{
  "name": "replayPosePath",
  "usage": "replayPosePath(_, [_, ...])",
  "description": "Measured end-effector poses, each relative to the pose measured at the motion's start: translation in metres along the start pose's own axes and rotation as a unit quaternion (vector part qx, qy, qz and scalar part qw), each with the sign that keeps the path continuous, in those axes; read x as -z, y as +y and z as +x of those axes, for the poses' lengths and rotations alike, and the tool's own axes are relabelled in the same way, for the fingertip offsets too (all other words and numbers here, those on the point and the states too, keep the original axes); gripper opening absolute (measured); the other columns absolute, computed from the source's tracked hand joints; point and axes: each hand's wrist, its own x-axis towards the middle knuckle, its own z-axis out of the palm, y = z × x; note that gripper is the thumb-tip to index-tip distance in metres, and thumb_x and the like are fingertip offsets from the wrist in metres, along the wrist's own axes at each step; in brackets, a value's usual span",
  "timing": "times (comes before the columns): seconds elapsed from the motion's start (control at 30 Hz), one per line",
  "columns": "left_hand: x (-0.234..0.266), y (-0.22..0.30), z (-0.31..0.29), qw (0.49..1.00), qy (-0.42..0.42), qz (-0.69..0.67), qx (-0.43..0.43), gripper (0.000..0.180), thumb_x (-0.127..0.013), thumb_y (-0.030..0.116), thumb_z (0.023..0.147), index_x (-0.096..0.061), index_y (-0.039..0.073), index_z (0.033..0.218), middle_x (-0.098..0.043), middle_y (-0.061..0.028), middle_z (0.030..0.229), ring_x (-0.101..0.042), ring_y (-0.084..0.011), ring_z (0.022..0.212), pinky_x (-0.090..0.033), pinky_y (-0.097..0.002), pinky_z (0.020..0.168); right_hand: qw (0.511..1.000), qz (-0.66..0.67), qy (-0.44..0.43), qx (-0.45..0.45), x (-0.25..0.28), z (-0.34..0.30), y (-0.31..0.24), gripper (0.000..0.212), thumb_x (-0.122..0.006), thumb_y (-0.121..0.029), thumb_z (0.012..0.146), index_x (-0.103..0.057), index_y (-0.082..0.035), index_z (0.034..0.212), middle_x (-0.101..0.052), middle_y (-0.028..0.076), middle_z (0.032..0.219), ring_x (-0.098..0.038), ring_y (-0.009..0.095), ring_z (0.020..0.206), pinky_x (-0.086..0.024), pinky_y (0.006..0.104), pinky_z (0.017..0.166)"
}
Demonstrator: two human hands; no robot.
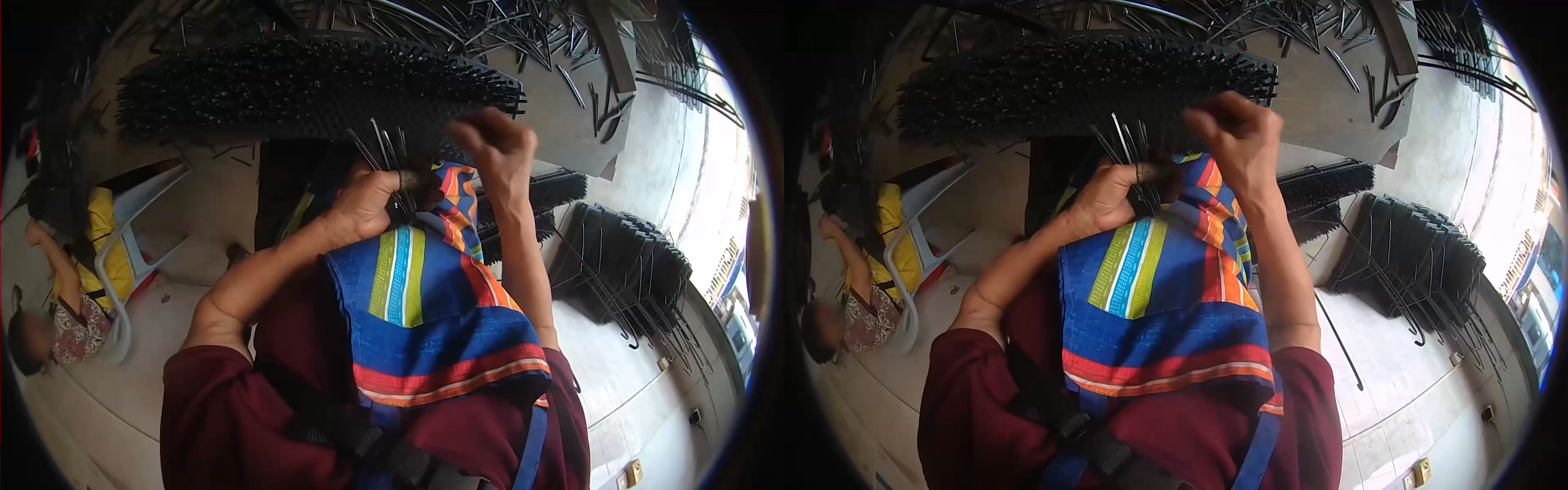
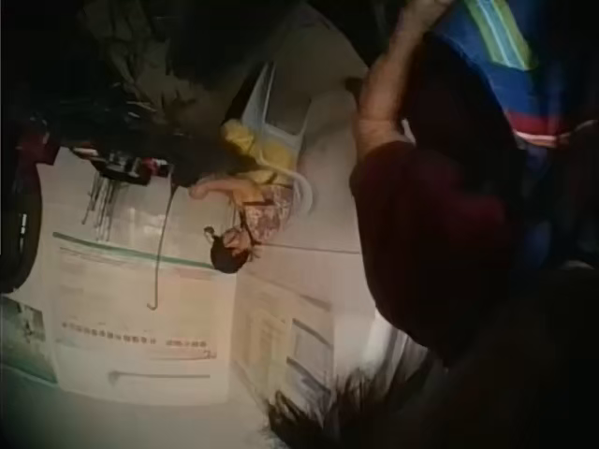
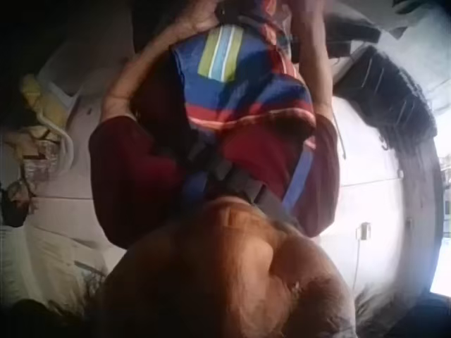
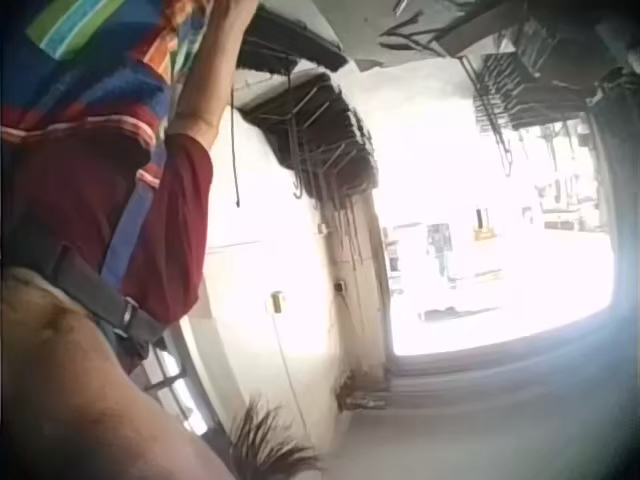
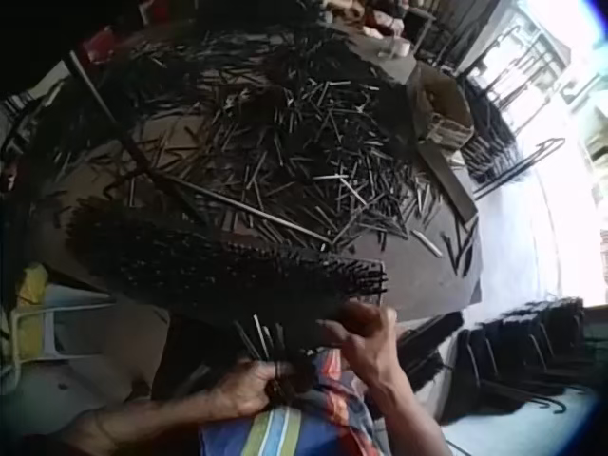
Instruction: Manually inserting thin metal rods into a plastic mesh base to assemble industrial components.
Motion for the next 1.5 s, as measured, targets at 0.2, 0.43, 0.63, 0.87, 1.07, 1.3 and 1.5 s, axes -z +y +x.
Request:
replayPosePath(0.2, [-0.016,0.007,-0.006,0.996,0.01,0.088,0.013,0.022,-0.058,0.002,0.087,-0.06,-0.003,0.108,-0.067,-0.0181,0.096,-0.068,-0.0299,0.087,-0.058,-0.0423,0.076,0.979,0.145,-0.115,-0.091,-0.013,-0.02,0.01,0.011,-0.071,-0.007,0.076,-0.066,0.002,0.076,-0.059,0.001,0.063,-0.05,0.007,0.056,-0.039,0.0228,0.051])
replayPosePath(0.43, [0.003,0.0,0.001,0.99,0.13,0.035,0.052,0.019,-0.053,0.007,0.092,-0.061,-0.003,0.108,-0.066,-0.0188,0.098,-0.068,-0.0291,0.086,-0.058,-0.0416,0.075,0.95,0.241,0.188,0.056,0.001,-0.007,0.014,0.005,-0.069,0.003,0.079,-0.067,0.002,0.083,-0.059,-0.001,0.07,-0.048,0.004,0.059,-0.036,0.0183,0.053])
replayPosePath(0.63, [-0.013,0.001,-0.003,0.985,0.138,0.106,-0.001,0.017,-0.056,0.006,0.091,-0.062,-0.004,0.103,-0.067,-0.0191,0.093,-0.068,-0.0278,0.082,-0.058,-0.0407,0.071,0.941,0.043,0.228,0.247,0.006,0.015,0.022,0.011,-0.071,0.006,0.072,-0.067,0.002,0.081,-0.063,0.006,0.075,-0.056,0.01,0.066,-0.043,0.0208,0.06])
replayPosePath(0.87, [-0.009,-0.003,0.002,0.986,0.131,0.101,-0.013,0.013,-0.062,0.004,0.087,-0.064,-0.005,0.096,-0.068,-0.0179,0.086,-0.069,-0.0265,0.077,-0.059,-0.0382,0.068,0.95,0.041,0.207,0.229,0.008,0.019,0.02,0.009,-0.069,0.008,0.074,-0.067,0.004,0.082,-0.064,0.004,0.078,-0.059,0.008,0.073,-0.046,0.0191,0.066])
replayPosePath(1.07, [-0.011,-0.005,0.005,0.98,0.176,0.089,-0.007,0.011,-0.063,0.005,0.087,-0.065,-0.006,0.09,-0.067,-0.0171,0.081,-0.069,-0.0256,0.072,-0.059,-0.0364,0.064,0.951,0.011,0.185,0.249,0.007,0.02,0.019,0.01,-0.07,0.007,0.073,-0.067,0.005,0.082,-0.065,0.006,0.078,-0.06,0.009,0.069,-0.046,0.0201,0.064])
replayPosePath(1.3, [-0.011,-0.001,0.006,0.985,0.153,0.074,0.013,0.012,-0.064,0.005,0.086,-0.065,-0.007,0.09,-0.067,-0.0169,0.082,-0.069,-0.0267,0.074,-0.059,-0.0365,0.067,0.949,-0.07,0.21,0.224,-0.004,0.017,0.018,0.011,-0.071,0.005,0.072,-0.068,0.002,0.082,-0.064,0.007,0.075,-0.06,0.011,0.064,-0.046,0.0214,0.059])
replayPosePath(1.5, [-0.017,0.006,-0.003,0.994,0.072,0.082,0.01,0.015,-0.062,-0.001,0.085,-0.063,-0.005,0.099,-0.067,-0.0154,0.087,-0.069,-0.0266,0.08,-0.059,-0.0375,0.071,0.946,-0.098,0.197,0.236,0.0,0.016,0.011,0.011,-0.073,-0.002,0.073,-0.069,-0.001,0.083,-0.064,0.007,0.075,-0.061,0.015,0.064,-0.047,0.0248,0.059])
